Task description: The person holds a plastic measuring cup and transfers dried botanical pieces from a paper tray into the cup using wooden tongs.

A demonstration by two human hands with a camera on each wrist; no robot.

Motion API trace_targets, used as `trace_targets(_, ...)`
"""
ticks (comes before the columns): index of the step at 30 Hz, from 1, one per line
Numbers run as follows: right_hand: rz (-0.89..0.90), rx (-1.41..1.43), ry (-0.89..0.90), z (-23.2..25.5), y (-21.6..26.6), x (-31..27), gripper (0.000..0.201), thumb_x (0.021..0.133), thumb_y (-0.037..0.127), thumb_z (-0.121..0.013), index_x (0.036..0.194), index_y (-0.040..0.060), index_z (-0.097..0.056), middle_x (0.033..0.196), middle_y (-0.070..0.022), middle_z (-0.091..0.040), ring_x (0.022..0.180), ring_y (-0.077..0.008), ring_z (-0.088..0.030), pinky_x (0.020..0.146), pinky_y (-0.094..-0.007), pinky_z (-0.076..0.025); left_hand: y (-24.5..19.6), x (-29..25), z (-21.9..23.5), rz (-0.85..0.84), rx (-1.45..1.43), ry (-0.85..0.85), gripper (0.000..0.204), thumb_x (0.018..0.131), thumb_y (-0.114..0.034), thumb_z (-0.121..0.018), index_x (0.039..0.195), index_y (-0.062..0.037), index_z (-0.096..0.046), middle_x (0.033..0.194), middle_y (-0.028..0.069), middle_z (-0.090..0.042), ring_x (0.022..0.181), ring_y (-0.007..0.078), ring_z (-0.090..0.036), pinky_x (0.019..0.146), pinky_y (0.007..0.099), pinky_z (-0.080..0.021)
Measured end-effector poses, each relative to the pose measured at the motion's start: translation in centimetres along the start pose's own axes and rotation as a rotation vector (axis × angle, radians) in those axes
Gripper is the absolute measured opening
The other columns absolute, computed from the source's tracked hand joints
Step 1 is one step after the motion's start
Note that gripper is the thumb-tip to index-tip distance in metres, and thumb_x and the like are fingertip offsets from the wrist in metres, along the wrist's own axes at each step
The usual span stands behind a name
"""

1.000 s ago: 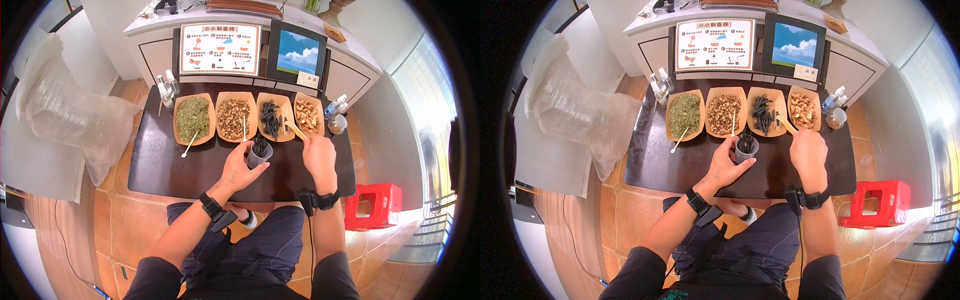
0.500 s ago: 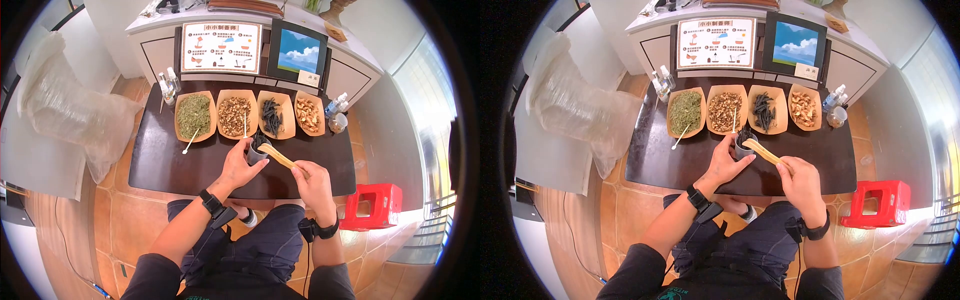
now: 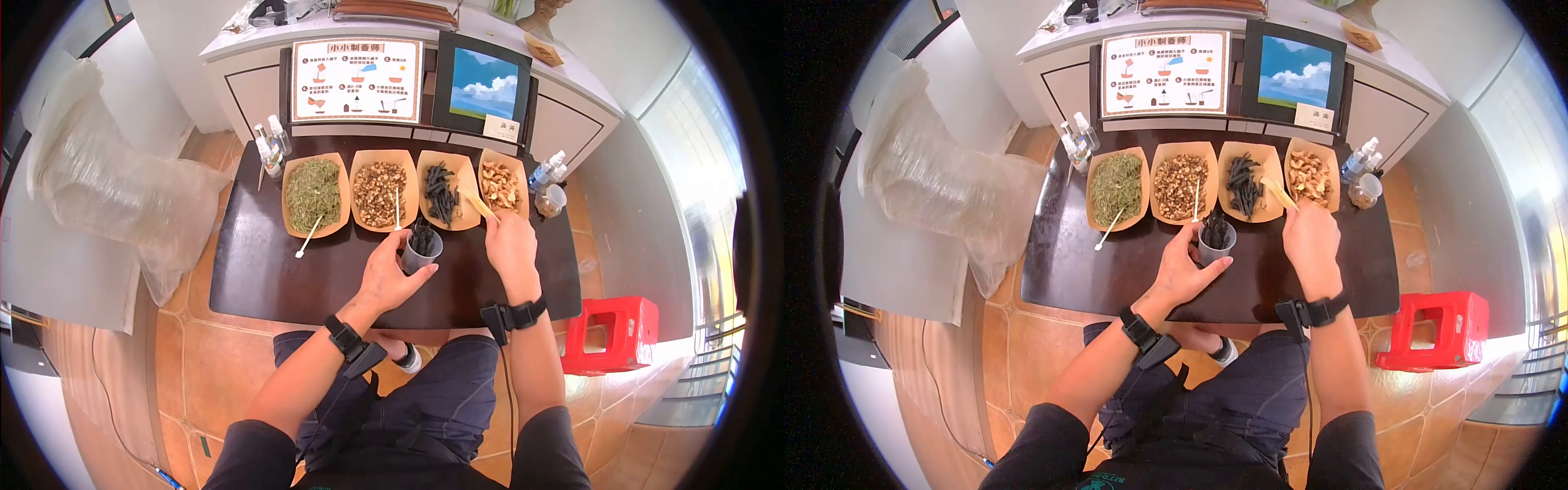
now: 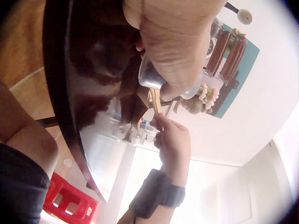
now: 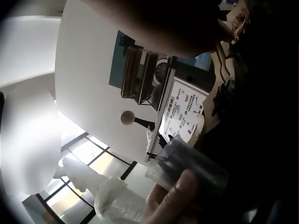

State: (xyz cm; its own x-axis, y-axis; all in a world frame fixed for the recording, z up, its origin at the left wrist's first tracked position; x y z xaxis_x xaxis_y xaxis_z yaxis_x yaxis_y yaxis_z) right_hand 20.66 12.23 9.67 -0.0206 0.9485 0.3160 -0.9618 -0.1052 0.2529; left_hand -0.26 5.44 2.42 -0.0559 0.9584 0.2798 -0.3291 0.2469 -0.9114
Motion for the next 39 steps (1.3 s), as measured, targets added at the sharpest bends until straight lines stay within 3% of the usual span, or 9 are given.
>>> trace_targets(8, 0.074, -0.116, 0.004, -1.5, 1.1, 0.6, 0.024, 0.093, 0.02, -0.06, 0.079, 0.0008, -0.066, 0.079, -0.0207, -0.068, 0.076, -0.0405, -0.068, 0.069, -0.05, -0.054, 0.3, 0.0, -0.1, 0.008, 0.001, 0.006, 0.064, 0.074, -0.024, -0.086, 0.123, 0.0026, -0.055, 0.092, 0.0057, -0.064, 0.064, 0.0093, -0.052, 0.059, 0.0254, -0.045)
trace_targets(10, 0.052, -0.105, 0.009, -0.7, 1.1, 0.4, 0.026, 0.094, 0.021, -0.059, 0.081, 0.0001, -0.066, 0.079, -0.0211, -0.068, 0.078, -0.042, -0.067, 0.07, -0.052, -0.053, 0.2, 0.1, -0.1, -0.003, 0.038, 0.004, 0.064, 0.074, -0.024, -0.086, 0.123, 0.0026, -0.054, 0.092, 0.0061, -0.065, 0.064, 0.0096, -0.052, 0.059, 0.0255, -0.046)
trace_targets(14, 0.025, 0.016, -0.057, 2.5, 0.6, -1.2, 0.022, 0.095, 0.019, -0.058, 0.085, 0.0021, -0.067, 0.08, -0.019, -0.067, 0.073, -0.0387, -0.066, 0.067, -0.0466, -0.052, 0.2, 0.1, -0.1, 0.002, 0.008, 0.0, 0.064, 0.074, -0.025, -0.086, 0.123, 0.0019, -0.054, 0.092, 0.0062, -0.064, 0.064, 0.0102, -0.052, 0.059, 0.0259, -0.046)
trace_targets(17, -0.017, 0.511, 0.103, 3.5, 0.7, -3.4, 0.02, 0.095, 0.017, -0.061, 0.098, -0.001, -0.069, 0.075, -0.0157, -0.065, 0.066, -0.0312, -0.064, 0.063, -0.0368, -0.049, 0.4, 0.0, 0.0, -0.016, 0.018, -0.028, 0.064, 0.074, -0.025, -0.086, 0.123, 0.0012, -0.054, 0.091, 0.0062, -0.064, 0.065, 0.011, -0.053, 0.06, 0.0266, -0.046)
trace_targets(21, 0.057, 0.694, 0.082, 3.3, 1.1, -6.8, 0.018, 0.093, 0.012, -0.065, 0.102, -0.0037, -0.068, 0.078, -0.0168, -0.067, 0.068, -0.0295, -0.065, 0.066, -0.0354, -0.051, 0.4, 0.0, 0.0, -0.017, 0.026, -0.031, 0.064, 0.074, -0.026, -0.086, 0.123, 0.0007, -0.053, 0.091, 0.0063, -0.064, 0.065, 0.0117, -0.053, 0.06, 0.0269, -0.046)
trace_targets(26, 0.13, 0.605, 0.095, 3.6, 1.5, -8.8, 0.018, 0.092, 0.011, -0.066, 0.101, -0.0038, -0.069, 0.087, -0.0201, -0.07, 0.077, -0.0344, -0.069, 0.069, -0.0368, -0.052, 0.4, -0.1, 0.1, 0.007, 0.038, -0.035, 0.063, 0.075, -0.025, -0.086, 0.122, 0.0005, -0.054, 0.089, 0.0059, -0.064, 0.065, 0.0113, -0.052, 0.06, 0.0269, -0.046)
trace_targets(30, 0.002, 0.676, 0.161, 2.9, 0.2, -8.7, 0.018, 0.092, 0.012, -0.067, 0.1, -0.0038, -0.069, 0.086, -0.0208, -0.07, 0.076, -0.0338, -0.069, 0.069, -0.0367, -0.052, 0.4, 0.0, 0.0, -0.002, -0.024, -0.021, 0.061, 0.075, -0.024, -0.085, 0.121, 0.0003, -0.054, 0.088, 0.005, -0.063, 0.065, 0.0106, -0.052, 0.06, 0.0268, -0.046)
trace_targets(33, -0.056, 0.549, 0.019, 2.5, -1.1, -6.9, 0.02, 0.093, 0.016, -0.064, 0.098, -0.0024, -0.07, 0.084, -0.0228, -0.069, 0.077, -0.0385, -0.068, 0.069, -0.0408, -0.052, 0.1, 0.0, 0.0, -0.006, -0.027, -0.014, 0.059, 0.075, -0.023, -0.085, 0.12, 0.0, -0.055, 0.088, 0.0049, -0.063, 0.065, 0.0104, -0.053, 0.06, 0.0268, -0.046)
trace_targets(39, -0.081, 0.327, 0.081, -1.2, -2.0, -1.2, 0.024, 0.094, 0.022, -0.061, 0.096, 0.0011, -0.072, 0.083, -0.0234, -0.069, 0.081, -0.0427, -0.066, 0.073, -0.0475, -0.052, 0.2, -0.1, 0.0, 0.012, -0.012, -0.014, 0.058, 0.075, -0.024, -0.085, 0.119, -0.0003, -0.056, 0.088, 0.0047, -0.063, 0.066, 0.0102, -0.053, 0.06, 0.0269, -0.046)
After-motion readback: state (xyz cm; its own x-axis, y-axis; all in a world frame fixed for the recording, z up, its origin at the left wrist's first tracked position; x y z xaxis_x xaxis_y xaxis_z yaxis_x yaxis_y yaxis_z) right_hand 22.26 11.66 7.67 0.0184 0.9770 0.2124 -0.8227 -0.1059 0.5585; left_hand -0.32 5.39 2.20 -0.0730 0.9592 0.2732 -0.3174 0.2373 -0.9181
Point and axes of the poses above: each hand's wrist, its own x-axis towards the middle knuckle, its own z-axis out of the back of the hand, y = z × x, the point moved 6 cm from there along x, towards the middle knuckle
